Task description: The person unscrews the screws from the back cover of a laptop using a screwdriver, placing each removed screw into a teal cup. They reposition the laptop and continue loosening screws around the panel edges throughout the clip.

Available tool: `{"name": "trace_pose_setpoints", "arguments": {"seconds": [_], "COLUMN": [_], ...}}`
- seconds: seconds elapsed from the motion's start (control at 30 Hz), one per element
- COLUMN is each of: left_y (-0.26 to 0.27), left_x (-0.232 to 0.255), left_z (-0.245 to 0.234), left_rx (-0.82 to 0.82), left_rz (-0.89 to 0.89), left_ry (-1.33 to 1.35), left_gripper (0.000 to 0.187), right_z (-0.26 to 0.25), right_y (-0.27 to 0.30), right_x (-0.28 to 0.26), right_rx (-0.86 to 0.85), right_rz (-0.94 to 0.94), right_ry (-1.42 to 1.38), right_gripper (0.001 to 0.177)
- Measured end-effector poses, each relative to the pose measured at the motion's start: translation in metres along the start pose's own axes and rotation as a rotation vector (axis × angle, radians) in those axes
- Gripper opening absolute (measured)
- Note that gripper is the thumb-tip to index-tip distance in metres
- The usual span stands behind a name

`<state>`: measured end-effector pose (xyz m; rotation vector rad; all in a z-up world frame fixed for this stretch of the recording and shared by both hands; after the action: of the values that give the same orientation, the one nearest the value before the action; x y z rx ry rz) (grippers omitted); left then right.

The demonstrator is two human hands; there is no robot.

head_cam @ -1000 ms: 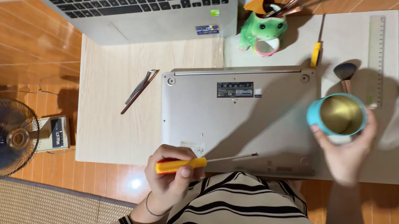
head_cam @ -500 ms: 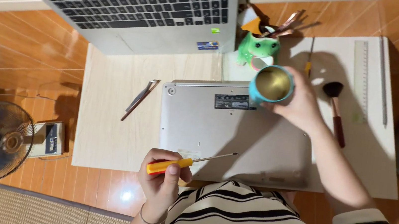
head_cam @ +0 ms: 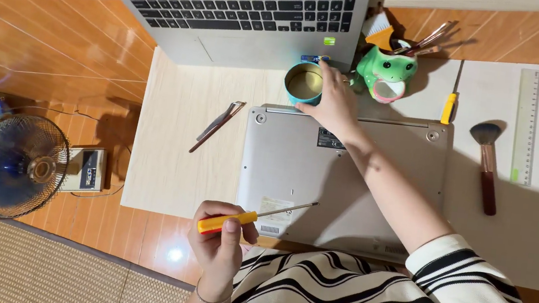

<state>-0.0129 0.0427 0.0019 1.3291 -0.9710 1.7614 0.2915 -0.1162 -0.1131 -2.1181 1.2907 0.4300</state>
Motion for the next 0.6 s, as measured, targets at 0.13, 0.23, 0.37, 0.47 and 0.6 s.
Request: {"name": "trace_pose_setpoints", "arguments": {"seconds": [0.13,0.23,0.37,0.47,0.6], "left_y": [-0.005,-0.010,-0.021,-0.025,-0.036], "left_x": [0.001,0.002,-0.004,-0.005,-0.009], "left_z": [0.000,-0.001,0.004,0.004,0.003], "left_rx": [-0.002,-0.015,0.015,0.039,0.071], "left_rz": [0.000,0.010,0.001,-0.009,-0.014], "left_ry": [-0.012,0.036,0.042,0.017,0.059], "left_gripper": [0.030,0.031,0.031,0.030,0.027], "right_z": [-0.033,-0.085,-0.128,-0.130,-0.114], "right_y": [0.027,0.087,0.161,0.196,0.196], "right_x": [-0.002,0.015,0.101,0.125,0.120], "right_rx": [0.101,0.217,0.329,0.293,0.265], "right_rz": [-0.070,-0.146,0.154,0.332,0.527], "right_ry": [-0.081,0.041,0.195,0.222,0.141], "right_gripper": [0.114,0.085,0.065,0.076,0.089]}}
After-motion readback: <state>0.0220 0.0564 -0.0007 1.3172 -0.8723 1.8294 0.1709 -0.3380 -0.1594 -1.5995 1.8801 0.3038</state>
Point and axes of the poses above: each hand's wrist, its own y-axis away from the middle knuckle, its own z-axis out of the palm, x = y × z, the point moved 2 cm from there along -y, towards the middle knuckle, and after that the axes turned 3 degrees about x, right-handed, at the moved point
